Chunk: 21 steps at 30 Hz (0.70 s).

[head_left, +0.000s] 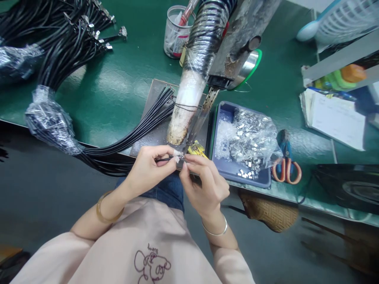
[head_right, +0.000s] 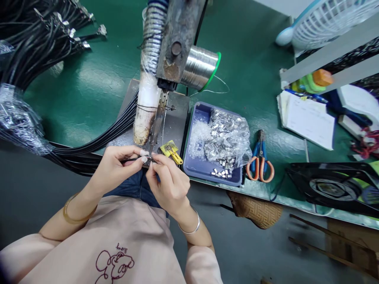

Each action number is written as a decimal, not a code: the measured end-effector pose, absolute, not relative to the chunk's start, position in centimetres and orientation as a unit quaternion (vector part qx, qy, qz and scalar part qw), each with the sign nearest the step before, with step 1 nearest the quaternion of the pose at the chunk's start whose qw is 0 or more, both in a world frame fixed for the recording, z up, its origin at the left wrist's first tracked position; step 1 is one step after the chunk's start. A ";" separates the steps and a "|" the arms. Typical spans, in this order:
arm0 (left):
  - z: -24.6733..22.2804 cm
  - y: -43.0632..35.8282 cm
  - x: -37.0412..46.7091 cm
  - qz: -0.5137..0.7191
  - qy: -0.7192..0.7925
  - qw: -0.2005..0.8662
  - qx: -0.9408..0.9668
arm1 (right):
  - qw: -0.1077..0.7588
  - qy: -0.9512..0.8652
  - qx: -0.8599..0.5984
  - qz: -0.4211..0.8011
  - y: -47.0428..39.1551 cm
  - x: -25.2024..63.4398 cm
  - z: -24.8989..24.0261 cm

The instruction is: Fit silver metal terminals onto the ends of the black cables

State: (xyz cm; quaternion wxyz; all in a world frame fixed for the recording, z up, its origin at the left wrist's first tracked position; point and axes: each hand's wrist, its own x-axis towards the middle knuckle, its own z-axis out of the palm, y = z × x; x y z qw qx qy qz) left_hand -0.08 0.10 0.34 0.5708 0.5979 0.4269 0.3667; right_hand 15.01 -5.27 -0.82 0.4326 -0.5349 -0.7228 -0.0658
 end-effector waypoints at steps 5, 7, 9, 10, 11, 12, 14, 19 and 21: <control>0.3 0.0 -0.2 0.347 0.427 0.579 0.601 | 0.433 -0.724 -0.536 -0.034 -5.1 15.5 -0.7; 0.3 -0.3 -0.3 0.339 0.419 0.561 0.628 | 0.427 -0.723 -0.542 -0.001 -5.1 15.7 -0.4; 0.1 -0.6 -0.5 0.346 0.418 0.524 0.657 | 0.434 -0.713 -0.550 0.038 -5.1 15.9 -0.2; 0.0 -0.8 -0.6 0.360 0.420 0.497 0.669 | 0.444 -0.702 -0.554 0.055 -5.2 15.9 -0.2; -0.1 -1.0 -0.7 0.378 0.421 0.466 0.680 | 0.457 -0.689 -0.559 0.071 -5.2 16.0 -0.1; -0.2 -1.2 -0.8 0.397 0.419 0.438 0.689 | 0.469 -0.676 -0.561 0.089 -5.3 16.0 -0.1; -0.2 -1.4 -1.1 0.419 0.401 0.413 0.702 | 0.489 -0.656 -0.559 0.137 -5.4 16.1 -0.2; 0.3 -1.2 -1.9 0.312 0.362 0.549 0.685 | 0.495 -0.649 -0.543 0.196 -5.8 16.2 -0.9; 0.4 -1.2 -2.0 0.299 0.370 0.587 0.655 | 0.509 -0.632 -0.561 0.164 -6.2 16.2 -1.1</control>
